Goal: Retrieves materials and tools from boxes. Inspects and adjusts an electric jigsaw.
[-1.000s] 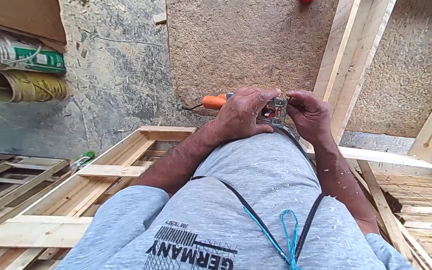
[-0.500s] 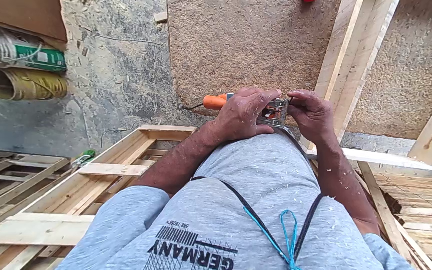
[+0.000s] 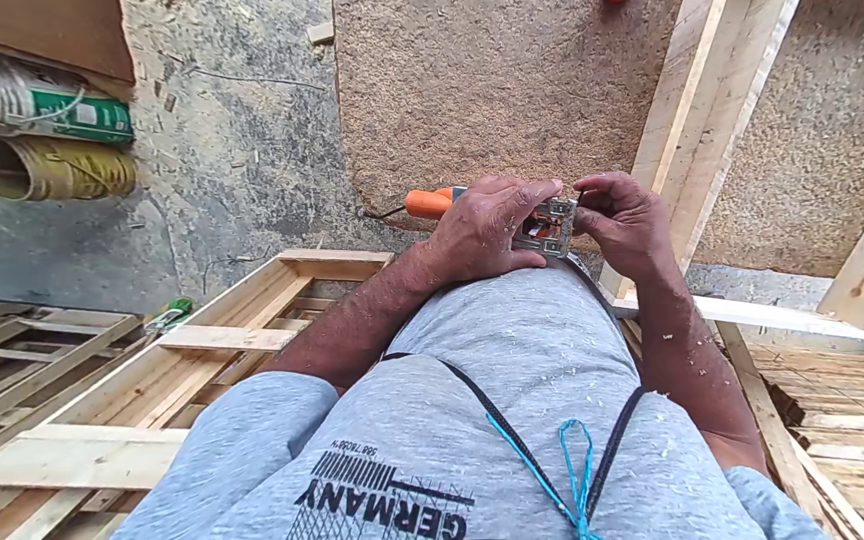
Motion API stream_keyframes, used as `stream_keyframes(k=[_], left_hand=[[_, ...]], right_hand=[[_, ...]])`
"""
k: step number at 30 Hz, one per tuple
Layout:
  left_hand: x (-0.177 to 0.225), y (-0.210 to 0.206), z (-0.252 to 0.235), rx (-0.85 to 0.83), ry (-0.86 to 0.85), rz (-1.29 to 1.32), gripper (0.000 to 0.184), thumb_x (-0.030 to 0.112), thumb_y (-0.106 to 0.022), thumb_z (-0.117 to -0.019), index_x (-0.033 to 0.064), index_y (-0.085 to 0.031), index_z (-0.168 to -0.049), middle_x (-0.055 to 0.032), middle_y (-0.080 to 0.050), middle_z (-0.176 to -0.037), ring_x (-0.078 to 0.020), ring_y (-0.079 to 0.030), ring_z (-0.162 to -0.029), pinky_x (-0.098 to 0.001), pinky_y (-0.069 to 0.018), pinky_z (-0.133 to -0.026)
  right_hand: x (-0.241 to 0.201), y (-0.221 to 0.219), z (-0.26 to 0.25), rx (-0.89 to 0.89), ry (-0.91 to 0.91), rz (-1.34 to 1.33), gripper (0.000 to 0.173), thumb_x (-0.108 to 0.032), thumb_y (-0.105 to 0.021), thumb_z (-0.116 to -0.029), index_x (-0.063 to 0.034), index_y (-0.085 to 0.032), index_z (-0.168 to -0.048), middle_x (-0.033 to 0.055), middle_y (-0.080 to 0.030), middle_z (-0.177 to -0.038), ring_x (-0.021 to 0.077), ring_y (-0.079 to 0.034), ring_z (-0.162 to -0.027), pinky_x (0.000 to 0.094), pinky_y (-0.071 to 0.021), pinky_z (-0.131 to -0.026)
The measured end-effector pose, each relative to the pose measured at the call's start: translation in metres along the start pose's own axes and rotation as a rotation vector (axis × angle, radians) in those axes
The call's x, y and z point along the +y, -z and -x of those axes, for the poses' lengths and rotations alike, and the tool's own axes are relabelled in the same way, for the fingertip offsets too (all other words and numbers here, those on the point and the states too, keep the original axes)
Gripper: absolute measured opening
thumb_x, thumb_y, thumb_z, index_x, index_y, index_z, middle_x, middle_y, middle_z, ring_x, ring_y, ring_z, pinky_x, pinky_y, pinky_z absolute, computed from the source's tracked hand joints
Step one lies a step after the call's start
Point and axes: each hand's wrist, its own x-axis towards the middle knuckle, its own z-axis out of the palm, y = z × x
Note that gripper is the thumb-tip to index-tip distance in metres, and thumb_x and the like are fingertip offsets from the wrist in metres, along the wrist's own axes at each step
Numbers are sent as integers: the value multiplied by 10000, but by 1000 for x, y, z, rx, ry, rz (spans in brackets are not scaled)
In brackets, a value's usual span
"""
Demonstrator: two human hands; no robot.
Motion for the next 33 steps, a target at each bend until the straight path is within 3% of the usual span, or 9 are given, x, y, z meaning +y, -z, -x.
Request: stream_keyframes(k=[4,12,14,17,19,22,26,29,33], left_hand=[[1,0,0,-4,-12,-3,774,474,-841,-807,27,-589,-1386,-95,-720,-1238,-230,-673,-1136,-446,-518,-1023],[1,1,-1,-11,-5,-6,781,480,-836,-809,22,-586,-1390,-93,-723,-1229,-221,-677,-1118,-439,-520,-1020],[1,0,-1,-11,-1,-6,775,479,-835,-811,30,-586,-1392,-88,-721,-1238,-218,-675,-1126,-438,-516,-1029],[0,0,-1,-11,2,-5,783,485,-836,-808,36,-584,-1399,-84,-719,-1250,-216,-676,-1131,-433,-519,-1034],[0,0,-1,-12,0,-8,788,489,-834,-807,34,-583,-1399,-86,-718,-1254,-219,-676,-1137,-436,-521,-1030],[0,1,-1,-16,1,-13,773,482,-830,-812,28,-589,-1390,-97,-718,-1253,-228,-675,-1148,-443,-516,-1036],[0,0,-2,-16,-1,-14,769,494,-818,-817,30,-591,-1388,-102,-717,-1252,-235,-674,-1154,-449,-520,-1033],[0,0,-2,-12,-2,-6,771,494,-821,-813,28,-596,-1385,-103,-717,-1254,-237,-673,-1159,-452,-516,-1036],[-1,0,0,-13,0,0,771,496,-822,-816,37,-593,-1391,-99,-716,-1259,-235,-671,-1167,-452,-516,-1042]], right_hand=[[-7,-1,-5,-6,-191,-79,298,35,-705,-906,-73,-624,-1171,50,-724,-887,141,-726,-710,336,-659,-656],[-5,7,0,-25,-47,15,328,-14,-661,-955,-59,-621,-1278,49,-717,-959,143,-726,-770,330,-658,-721],[1,5,3,-17,6,103,361,-49,-615,-998,-61,-614,-1359,50,-712,-1020,118,-709,-804,310,-640,-741],[7,7,11,-13,-22,259,411,-96,-611,-1009,-108,-605,-1419,35,-706,-1003,89,-663,-767,278,-591,-678],[9,9,19,-21,-37,306,307,-109,-673,-971,-79,-664,-1277,24,-717,-944,83,-674,-764,276,-596,-689],[17,9,26,-34,119,454,161,-175,-657,-985,-71,-754,-1061,38,-703,-986,92,-668,-908,291,-577,-827],[20,-3,26,41,300,667,139,-176,-671,-979,-80,-771,-968,106,-683,-956,220,-654,-959,382,-547,-860],[21,-9,25,90,357,713,127,-142,-670,-979,-63,-768,-969,119,-659,-930,224,-634,-929,365,-534,-832],[21,-9,26,119,363,739,128,-126,-657,-989,-70,-771,-1007,112,-632,-925,180,-625,-820,316,-543,-707]])
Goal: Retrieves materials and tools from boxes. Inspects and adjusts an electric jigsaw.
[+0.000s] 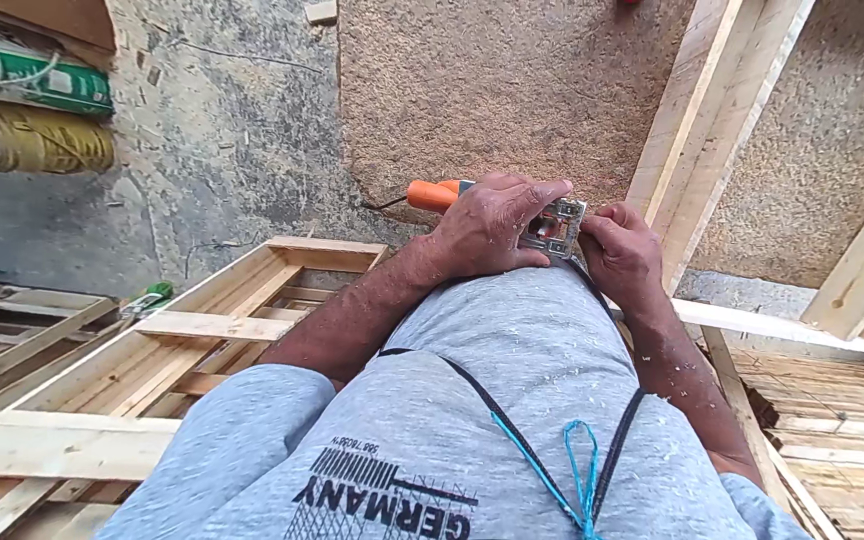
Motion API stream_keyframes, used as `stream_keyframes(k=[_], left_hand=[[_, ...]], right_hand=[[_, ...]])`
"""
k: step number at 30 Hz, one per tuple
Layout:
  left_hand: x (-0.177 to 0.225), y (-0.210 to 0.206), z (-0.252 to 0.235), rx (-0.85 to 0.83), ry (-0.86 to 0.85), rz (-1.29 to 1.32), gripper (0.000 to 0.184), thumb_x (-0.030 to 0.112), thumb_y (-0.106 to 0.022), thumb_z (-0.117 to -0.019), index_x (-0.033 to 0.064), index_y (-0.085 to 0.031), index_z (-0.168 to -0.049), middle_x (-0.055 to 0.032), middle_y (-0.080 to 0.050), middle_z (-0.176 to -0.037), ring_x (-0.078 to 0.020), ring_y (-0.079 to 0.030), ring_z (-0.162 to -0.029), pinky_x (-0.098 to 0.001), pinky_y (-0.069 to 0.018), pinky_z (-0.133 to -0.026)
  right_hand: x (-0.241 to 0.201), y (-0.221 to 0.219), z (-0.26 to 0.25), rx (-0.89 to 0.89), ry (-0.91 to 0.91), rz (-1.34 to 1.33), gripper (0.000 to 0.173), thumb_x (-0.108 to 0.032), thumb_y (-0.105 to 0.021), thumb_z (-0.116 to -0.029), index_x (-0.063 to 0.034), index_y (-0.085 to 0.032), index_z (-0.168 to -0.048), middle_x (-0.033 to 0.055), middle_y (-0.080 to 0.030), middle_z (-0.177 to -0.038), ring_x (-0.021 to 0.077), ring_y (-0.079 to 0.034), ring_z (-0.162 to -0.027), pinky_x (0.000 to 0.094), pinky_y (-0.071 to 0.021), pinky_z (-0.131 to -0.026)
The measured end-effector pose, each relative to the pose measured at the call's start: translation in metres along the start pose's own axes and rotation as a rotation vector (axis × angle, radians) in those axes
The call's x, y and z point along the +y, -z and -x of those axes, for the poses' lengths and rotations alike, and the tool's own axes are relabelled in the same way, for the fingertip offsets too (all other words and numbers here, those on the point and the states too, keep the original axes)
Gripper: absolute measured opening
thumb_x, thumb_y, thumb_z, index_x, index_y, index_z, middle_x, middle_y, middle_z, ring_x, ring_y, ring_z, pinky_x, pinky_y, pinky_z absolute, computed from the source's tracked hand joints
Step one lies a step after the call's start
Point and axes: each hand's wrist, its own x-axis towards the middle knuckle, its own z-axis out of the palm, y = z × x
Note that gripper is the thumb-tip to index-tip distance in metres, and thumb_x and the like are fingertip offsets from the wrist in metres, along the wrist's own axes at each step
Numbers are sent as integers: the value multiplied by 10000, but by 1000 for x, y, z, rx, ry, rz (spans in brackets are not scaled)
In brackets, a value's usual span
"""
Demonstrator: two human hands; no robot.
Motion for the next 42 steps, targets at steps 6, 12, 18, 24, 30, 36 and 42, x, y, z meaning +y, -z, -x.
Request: stream_keyframes(k=[6,12,18,24,30,36,42], left_hand=[[1,0,-1,12,-6,-4,764,482,-830,-807,41,-598,-1387,-88,-723,-1240,-227,-675,-1155,-444,-517,-1044],[0,0,0,17,-10,-1,758,481,-822,-815,38,-598,-1387,-93,-726,-1221,-222,-677,-1131,-438,-516,-1035],[-1,-1,-1,2,-20,-5,755,480,-821,-816,42,-599,-1390,-94,-719,-1250,-229,-668,-1170,-443,-511,-1047],[-1,-2,-1,-2,-30,1,750,483,-822,-815,48,-606,-1386,-81,-727,-1226,-218,-674,-1130,-431,-509,-1036],[0,0,0,13,-8,7,742,478,-827,-811,47,-613,-1375,-84,-731,-1217,-225,-673,-1150,-437,-512,-1044],[0,0,-1,-3,-12,17,739,474,-822,-816,47,-607,-1380,-86,-728,-1225,-227,-674,-1149,-438,-513,-1043],[0,-1,1,-14,-31,18,728,473,-814,-825,50,-611,-1382,-77,-729,-1229,-213,-674,-1145,-425,-508,-1044]], right_hand=[[1,-1,0,15,61,47,122,-116,-657,-989,-62,-766,-1000,120,-644,-902,201,-633,-791,346,-541,-661],[0,-5,6,112,213,243,138,-86,-653,-985,-89,-778,-1043,111,-715,-978,262,-683,-990,413,-569,-834],[0,2,-2,-71,-32,-173,128,-90,-653,-980,-54,-775,-997,78,-706,-911,138,-682,-813,323,-593,-726],[-19,14,-24,-327,-941,-1032,183,-80,-487,-1070,8,-631,-998,59,-625,-615,70,-515,-400,194,-441,-364],[-16,21,1,-252,-418,-303,301,-193,-686,-970,-37,-636,-1223,52,-718,-1029,101,-709,-846,298,-624,-782],[-1,24,14,-112,162,168,234,-207,-647,-1027,-3,-704,-1125,177,-748,-1036,261,-749,-940,392,-618,-825],[-10,16,-13,-126,-967,-1102,114,-85,-469,-1078,-45,-575,-1081,49,-665,-697,77,-595,-480,200,-515,-434]])
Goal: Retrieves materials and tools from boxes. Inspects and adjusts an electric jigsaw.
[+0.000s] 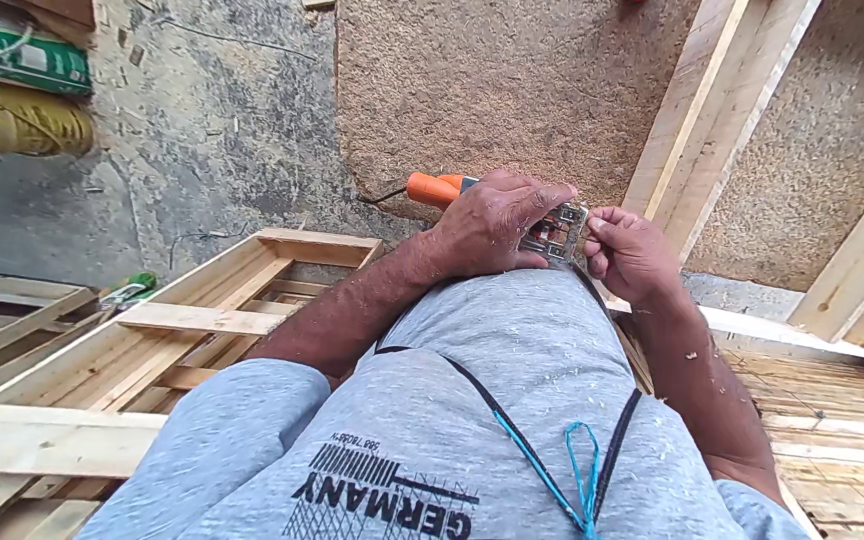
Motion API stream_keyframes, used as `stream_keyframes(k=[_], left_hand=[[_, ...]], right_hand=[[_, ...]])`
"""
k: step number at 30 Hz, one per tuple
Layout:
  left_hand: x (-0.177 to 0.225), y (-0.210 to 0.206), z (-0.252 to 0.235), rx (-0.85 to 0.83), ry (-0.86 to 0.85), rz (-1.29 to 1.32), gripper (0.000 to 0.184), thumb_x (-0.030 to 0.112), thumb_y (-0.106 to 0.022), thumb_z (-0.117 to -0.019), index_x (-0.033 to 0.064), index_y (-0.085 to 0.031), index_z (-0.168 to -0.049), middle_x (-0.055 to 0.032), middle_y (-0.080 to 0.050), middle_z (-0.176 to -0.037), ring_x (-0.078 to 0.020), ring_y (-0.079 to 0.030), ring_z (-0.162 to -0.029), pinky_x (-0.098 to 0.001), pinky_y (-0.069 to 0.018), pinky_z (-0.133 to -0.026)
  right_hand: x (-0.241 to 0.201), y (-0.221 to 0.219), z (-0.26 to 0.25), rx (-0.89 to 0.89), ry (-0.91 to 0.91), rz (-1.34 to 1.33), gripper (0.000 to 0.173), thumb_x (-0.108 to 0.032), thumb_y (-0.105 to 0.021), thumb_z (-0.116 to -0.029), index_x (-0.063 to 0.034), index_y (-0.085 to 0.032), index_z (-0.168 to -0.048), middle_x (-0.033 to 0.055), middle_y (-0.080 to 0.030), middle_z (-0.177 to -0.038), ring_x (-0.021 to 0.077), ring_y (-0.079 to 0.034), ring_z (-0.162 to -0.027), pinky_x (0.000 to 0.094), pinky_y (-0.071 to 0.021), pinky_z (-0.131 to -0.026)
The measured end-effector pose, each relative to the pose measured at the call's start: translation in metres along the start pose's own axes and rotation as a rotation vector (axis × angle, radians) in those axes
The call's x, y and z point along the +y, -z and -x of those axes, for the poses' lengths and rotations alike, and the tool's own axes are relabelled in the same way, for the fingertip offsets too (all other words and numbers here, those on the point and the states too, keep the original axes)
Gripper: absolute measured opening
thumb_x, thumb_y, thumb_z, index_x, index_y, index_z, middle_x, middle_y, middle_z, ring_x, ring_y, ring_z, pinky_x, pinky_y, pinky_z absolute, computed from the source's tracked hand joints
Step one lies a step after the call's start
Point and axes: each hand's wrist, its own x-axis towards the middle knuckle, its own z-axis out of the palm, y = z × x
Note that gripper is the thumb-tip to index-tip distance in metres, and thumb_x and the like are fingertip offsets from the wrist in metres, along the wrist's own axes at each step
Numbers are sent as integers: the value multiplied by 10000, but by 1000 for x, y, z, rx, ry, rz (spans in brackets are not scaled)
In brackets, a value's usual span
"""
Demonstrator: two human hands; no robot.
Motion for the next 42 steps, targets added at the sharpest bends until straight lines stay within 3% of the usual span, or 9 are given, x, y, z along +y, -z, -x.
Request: stream_keyframes(k=[2,5,9,13,17,22,27,35,42], left_hand=[[-1,0,0,2,5,1,734,481,-811,-827,50,-607,-1386,-78,-728,-1232,-212,-673,-1148,-430,-509,-1046],[0,1,0,6,17,1,740,473,-821,-820,48,-607,-1386,-79,-735,-1196,-213,-679,-1114,-434,-509,-1039],[-1,0,0,10,14,-1,738,487,-810,-827,43,-608,-1381,-88,-730,-1215,-225,-675,-1142,-444,-508,-1046],[-1,0,-1,5,14,-19,734,478,-806,-827,53,-605,-1390,-84,-723,-1241,-220,-672,-1151,-428,-512,-1043],[1,1,-1,3,-6,-10,732,467,-819,-826,48,-605,-1386,-87,-728,-1226,-220,-674,-1148,-434,-506,-1040],[-1,0,0,8,15,-11,727,473,-815,-826,55,-608,-1383,-80,-725,-1242,-218,-666,-1177,-434,-505,-1052],[-1,1,1,10,20,-8,732,467,-820,-820,51,-611,-1385,-77,-730,-1222,-216,-674,-1141,-432,-509,-1038],[-1,1,1,17,19,-16,733,479,-816,-822,55,-612,-1384,-78,-733,-1198,-218,-674,-1134,-433,-515,-1027],[-2,0,0,19,12,-13,728,474,-818,-825,51,-611,-1380,-78,-729,-1217,-217,-673,-1146,-429,-512,-1040]], right_hand=[[3,0,-4,23,-85,-90,151,-137,-463,-1093,-47,-579,-1058,47,-637,-674,79,-574,-466,204,-507,-429],[24,9,2,95,417,509,184,-193,-587,-1046,-24,-654,-1073,22,-748,-852,94,-723,-678,263,-636,-640],[37,24,3,142,988,1119,250,-249,-651,-1025,-20,-747,-1055,156,-735,-1032,215,-719,-963,359,-603,-846],[27,9,8,64,523,617,225,-153,-582,-1044,-63,-721,-893,-14,-708,-772,36,-650,-646,208,-562,-610],[1,-3,14,-30,-101,38,313,-161,-442,-1096,-52,-620,-862,6,-602,-636,37,-494,-428,167,-431,-388],[15,12,11,-45,509,611,222,-159,-562,-1058,-35,-732,-986,-29,-688,-740,32,-607,-594,210,-530,-557],[25,10,10,5,333,322,222,-118,-543,-1056,-31,-726,-964,-12,-667,-696,55,-574,-533,209,-509,-507],[42,23,1,15,781,688,152,-136,-668,-1003,-24,-770,-1007,80,-699,-1012,120,-666,-939,303,-578,-837],[46,27,-1,24,890,752,129,-118,-689,-989,-27,-776,-1019,98,-702,-1021,132,-661,-971,305,-567,-862]])
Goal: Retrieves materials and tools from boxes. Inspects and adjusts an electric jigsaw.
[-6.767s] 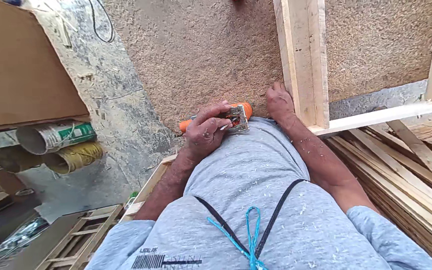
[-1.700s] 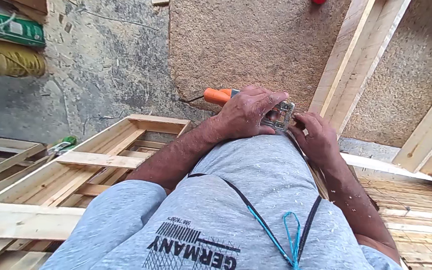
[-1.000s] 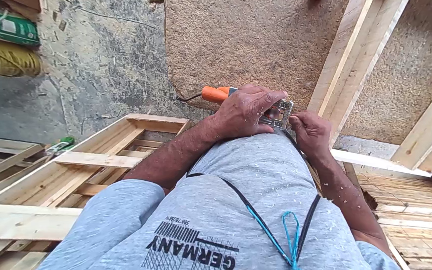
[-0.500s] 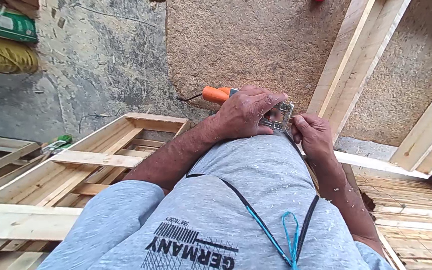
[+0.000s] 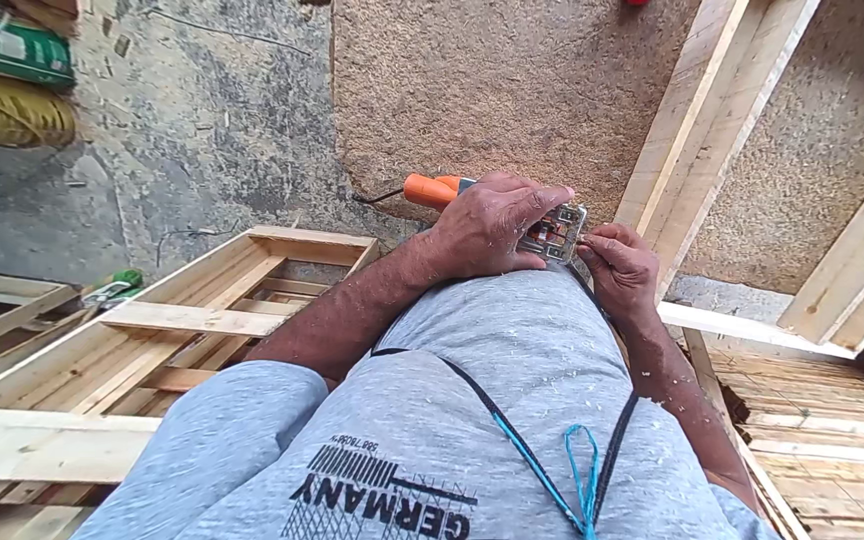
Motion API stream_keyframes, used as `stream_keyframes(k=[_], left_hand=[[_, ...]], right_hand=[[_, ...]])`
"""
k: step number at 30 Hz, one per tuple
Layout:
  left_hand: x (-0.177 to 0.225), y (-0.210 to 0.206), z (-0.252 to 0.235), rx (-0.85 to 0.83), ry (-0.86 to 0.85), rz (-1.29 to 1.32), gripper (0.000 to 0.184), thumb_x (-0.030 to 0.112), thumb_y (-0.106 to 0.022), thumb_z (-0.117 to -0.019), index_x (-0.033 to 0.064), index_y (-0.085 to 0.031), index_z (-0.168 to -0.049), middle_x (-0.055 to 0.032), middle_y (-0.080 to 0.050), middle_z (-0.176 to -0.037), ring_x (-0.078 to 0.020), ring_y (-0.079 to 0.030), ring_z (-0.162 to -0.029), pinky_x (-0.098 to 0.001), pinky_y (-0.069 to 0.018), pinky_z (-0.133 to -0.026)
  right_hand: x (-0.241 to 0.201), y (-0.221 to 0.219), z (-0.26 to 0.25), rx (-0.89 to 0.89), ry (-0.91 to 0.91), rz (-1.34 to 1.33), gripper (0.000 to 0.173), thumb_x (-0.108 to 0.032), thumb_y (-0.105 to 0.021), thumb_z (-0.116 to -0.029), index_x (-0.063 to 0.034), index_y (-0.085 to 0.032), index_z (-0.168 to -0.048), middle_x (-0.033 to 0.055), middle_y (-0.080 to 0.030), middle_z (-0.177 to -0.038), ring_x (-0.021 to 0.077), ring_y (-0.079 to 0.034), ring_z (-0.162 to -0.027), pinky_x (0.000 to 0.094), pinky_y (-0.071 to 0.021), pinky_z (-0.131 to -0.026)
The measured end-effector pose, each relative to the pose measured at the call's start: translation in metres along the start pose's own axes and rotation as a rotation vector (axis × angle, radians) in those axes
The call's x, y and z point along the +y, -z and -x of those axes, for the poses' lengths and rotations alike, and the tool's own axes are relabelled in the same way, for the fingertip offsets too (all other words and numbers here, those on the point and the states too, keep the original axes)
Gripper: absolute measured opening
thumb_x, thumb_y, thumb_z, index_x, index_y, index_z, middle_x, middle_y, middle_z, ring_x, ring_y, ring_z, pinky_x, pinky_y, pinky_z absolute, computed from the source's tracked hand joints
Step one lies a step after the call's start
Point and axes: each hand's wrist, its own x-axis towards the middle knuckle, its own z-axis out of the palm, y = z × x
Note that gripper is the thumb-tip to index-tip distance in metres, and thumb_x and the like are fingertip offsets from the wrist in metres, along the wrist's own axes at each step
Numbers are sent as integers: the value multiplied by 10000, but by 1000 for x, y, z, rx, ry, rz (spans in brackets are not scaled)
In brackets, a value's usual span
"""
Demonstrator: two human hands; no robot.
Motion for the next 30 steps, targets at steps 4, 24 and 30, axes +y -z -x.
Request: stream_keyframes(k=[4,24,30], left_hand=[[0,0,0,1,-1,3,729,476,-819,-824,50,-612,-1378,-83,-728,-1220,-216,-674,-1144,-431,-510,-1038],[0,0,-1,-11,-5,3,718,470,-810,-835,53,-610,-1384,-72,-737,-1190,-213,-673,-1138,-431,-506,-1038],[0,0,-1,-3,-2,12,719,461,-820,-829,51,-612,-1381,-72,-739,-1178,-215,-676,-1130,-429,-509,-1036]], right_hand=[[2,-2,0,20,31,32,124,-106,-692,-985,-25,-778,-1022,106,-699,-1010,139,-659,-962,311,-565,-860],[-26,3,-14,-70,-415,-317,181,-64,-565,-1041,15,-724,-1074,-5,-721,-762,40,-683,-670,210,-603,-679],[-47,4,-18,-96,-628,-306,161,-144,-585,-1040,-24,-625,-1139,0,-719,-765,84,-691,-628,252,-610,-599]])
